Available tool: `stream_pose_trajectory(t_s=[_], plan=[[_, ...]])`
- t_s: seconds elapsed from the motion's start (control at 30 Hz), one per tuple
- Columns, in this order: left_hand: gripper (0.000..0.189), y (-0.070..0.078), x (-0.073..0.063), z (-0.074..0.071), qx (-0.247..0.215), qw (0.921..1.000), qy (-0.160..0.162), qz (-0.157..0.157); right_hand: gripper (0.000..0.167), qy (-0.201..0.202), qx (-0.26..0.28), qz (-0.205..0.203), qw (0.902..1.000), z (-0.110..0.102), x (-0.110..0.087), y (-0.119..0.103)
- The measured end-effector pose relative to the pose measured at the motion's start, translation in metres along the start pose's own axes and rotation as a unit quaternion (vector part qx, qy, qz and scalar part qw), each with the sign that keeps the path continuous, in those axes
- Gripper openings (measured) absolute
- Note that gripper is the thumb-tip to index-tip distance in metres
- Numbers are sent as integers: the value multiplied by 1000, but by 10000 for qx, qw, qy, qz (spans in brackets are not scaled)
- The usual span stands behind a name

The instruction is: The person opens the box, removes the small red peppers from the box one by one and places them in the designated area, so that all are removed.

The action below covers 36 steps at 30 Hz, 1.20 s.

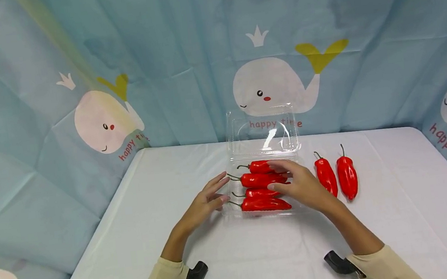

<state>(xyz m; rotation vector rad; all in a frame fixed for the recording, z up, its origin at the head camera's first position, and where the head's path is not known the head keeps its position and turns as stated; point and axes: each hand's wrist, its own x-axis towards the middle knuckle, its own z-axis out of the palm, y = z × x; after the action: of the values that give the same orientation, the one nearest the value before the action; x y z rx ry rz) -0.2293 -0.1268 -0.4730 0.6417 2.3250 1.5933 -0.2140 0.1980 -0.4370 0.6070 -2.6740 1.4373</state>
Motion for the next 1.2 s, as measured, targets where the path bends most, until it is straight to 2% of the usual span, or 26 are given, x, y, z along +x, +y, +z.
stream_pose_trajectory(t_s=[0.33,0.73,1.2], plan=[[58,0,-1,0,-70,10000,-27,-10,70,-162,47,143,9998,7,8,2],[60,-2,-1,0,-179,9998,-58,6,62,-453,-19,309,9985,14,17,3],[60,-1,-1,0,-154,9999,-23,-17,57,-460,-356,403,9975,24,24,3]])
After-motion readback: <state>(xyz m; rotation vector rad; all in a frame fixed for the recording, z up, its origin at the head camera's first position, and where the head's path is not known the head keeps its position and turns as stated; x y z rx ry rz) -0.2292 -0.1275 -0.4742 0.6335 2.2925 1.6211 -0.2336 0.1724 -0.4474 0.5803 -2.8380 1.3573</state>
